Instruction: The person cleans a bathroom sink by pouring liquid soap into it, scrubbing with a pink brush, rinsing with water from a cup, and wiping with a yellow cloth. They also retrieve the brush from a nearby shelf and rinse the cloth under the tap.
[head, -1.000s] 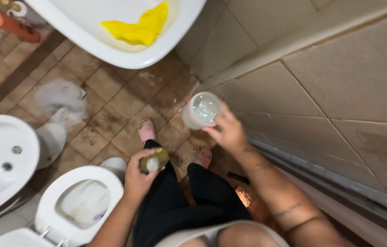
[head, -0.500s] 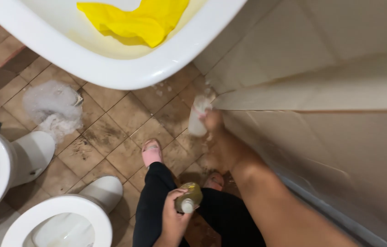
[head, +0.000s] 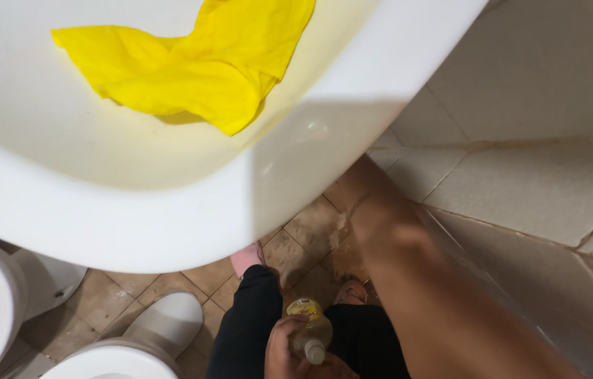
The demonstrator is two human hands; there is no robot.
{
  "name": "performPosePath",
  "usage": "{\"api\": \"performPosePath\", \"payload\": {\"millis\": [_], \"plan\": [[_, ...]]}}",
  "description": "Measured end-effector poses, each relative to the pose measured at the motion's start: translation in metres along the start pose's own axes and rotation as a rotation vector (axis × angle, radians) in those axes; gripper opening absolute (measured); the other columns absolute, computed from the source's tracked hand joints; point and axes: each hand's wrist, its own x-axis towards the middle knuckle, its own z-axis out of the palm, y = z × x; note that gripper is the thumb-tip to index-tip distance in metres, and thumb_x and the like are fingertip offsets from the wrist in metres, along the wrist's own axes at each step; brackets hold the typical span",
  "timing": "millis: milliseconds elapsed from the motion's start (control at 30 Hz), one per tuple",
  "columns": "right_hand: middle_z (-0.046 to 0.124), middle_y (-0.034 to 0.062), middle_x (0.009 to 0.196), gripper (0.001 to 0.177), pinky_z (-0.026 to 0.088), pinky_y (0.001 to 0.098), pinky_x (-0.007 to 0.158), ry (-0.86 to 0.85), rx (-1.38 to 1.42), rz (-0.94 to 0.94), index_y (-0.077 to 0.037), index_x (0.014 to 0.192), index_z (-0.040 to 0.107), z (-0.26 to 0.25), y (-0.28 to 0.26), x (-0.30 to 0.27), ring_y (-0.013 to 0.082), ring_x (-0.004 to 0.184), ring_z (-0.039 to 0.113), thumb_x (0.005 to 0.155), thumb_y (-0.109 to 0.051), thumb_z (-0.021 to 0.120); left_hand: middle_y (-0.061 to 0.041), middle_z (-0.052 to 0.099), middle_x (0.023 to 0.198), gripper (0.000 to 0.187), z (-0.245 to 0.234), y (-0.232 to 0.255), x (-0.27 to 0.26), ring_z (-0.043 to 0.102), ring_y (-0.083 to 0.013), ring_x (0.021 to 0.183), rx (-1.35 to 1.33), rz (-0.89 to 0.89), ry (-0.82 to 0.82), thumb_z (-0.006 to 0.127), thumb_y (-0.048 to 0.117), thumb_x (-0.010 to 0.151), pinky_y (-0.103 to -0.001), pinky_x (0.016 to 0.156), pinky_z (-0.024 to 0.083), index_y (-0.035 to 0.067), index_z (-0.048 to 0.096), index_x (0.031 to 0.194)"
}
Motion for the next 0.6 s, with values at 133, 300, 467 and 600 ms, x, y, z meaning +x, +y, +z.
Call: {"api": "performPosePath", "payload": {"millis": [133,300,467,600], "plan": [[0.053,0.0178,0.139,0.054,0.056,0.0339,0.083,0.064,0.029,0.002,-0.016,0.12,0.073,-0.012,-0.006,-0.002,0.0306,0.091,0.07,0.072,-0.039,0.081,-0.008,0.073,0.118,0.062,-0.004,-0.004,0.024,0.072,-0.0299,0.112,0.101,-0.228,-0.115,0.096,0.035,0.067,-0.038,0.095,0.053,0.021,0.07,0.121],[0.046,0.0213,0.153,0.059,0.057,0.0378,0.083,0.128,0.086,-0.036,-0.019,0.129,0.07,0.014,0.005,-0.009,0.0323,0.093,0.07,0.073,-0.038,0.08,-0.009,0.07,0.111,0.06,-0.018,-0.026,0.112,0.07,-0.0275,0.1,0.245,0.236,-0.348,0.099,0.031,0.068,-0.036,0.089,0.052,0.013,0.067,0.116],[0.048,0.0128,0.154,0.038,0.058,0.0359,0.087,-0.027,0.098,-0.052,-0.011,0.102,0.07,-0.035,-0.017,-0.069,0.0284,0.099,0.073,0.076,-0.035,0.082,-0.021,0.059,0.137,0.047,-0.033,0.001,0.209,0.062,-0.0454,0.114,0.27,0.339,-0.6,0.086,0.017,0.073,-0.056,0.098,0.051,0.006,0.069,0.116],[0.052,0.019,0.15,0.038,0.058,0.0459,0.089,-0.004,0.074,-0.277,-0.015,0.1,0.065,-0.034,-0.011,-0.09,0.0447,0.115,0.066,0.073,-0.03,0.087,-0.024,0.049,0.155,0.074,-0.031,0.032,0.265,0.042,-0.0372,0.148,0.339,-0.419,-0.723,0.041,0.051,0.096,-0.049,0.127,0.029,0.01,0.037,0.158]]}}
